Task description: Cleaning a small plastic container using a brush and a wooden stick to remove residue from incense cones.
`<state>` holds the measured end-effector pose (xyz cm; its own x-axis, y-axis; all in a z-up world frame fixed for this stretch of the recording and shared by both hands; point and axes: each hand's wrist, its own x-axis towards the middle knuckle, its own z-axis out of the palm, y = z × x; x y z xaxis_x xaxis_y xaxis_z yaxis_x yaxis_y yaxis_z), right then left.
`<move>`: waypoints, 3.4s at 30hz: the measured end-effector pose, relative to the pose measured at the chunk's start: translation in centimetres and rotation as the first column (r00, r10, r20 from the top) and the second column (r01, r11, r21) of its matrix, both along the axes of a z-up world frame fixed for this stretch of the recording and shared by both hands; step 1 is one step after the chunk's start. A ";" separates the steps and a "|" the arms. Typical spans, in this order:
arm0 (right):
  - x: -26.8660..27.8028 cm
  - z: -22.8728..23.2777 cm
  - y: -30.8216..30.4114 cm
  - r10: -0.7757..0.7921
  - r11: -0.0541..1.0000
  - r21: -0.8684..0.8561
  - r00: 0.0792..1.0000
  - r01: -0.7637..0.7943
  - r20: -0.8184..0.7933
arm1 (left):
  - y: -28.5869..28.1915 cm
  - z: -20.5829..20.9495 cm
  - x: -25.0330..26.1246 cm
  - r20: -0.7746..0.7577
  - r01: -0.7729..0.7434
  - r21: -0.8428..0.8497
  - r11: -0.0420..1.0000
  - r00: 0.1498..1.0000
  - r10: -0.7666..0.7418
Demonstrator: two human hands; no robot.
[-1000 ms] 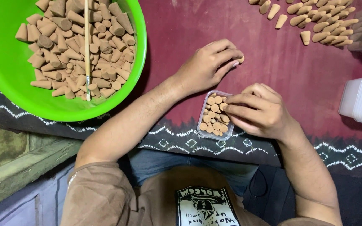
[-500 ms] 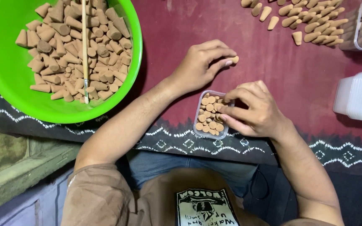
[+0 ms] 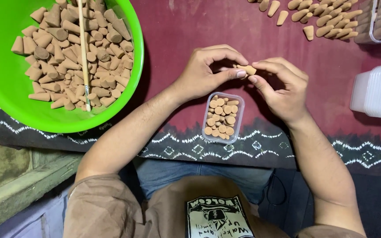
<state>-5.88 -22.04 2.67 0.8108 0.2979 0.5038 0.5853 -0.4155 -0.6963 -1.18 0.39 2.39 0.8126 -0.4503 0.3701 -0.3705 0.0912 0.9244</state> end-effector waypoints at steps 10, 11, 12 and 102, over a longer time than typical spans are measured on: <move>-0.7 0.2 -1.1 0.211 0.978 -0.043 0.951 -0.206 0.225 | -0.1 -1.9 0.7 0.091 -0.132 0.134 0.982 0.989 0.120; -0.8 0.7 -0.7 0.286 0.958 -0.112 0.928 -0.266 0.241 | -0.1 -2.2 0.8 0.127 -0.144 0.159 0.977 0.984 0.124; -1.0 1.2 -0.2 0.359 0.930 -0.181 0.900 -0.321 0.247 | -0.1 -2.6 0.7 0.160 -0.155 0.185 0.971 0.979 0.126; -2.2 2.1 1.9 0.545 0.832 -0.335 0.765 -0.442 0.344 | -0.4 -1.1 0.0 -0.034 -0.079 -0.009 0.997 0.996 0.078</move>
<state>-8.13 -20.11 4.79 0.2522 0.7421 0.6211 0.9577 -0.0994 -0.2701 -1.14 -0.03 1.29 0.8572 -0.3810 0.3465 -0.3458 0.0727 0.9355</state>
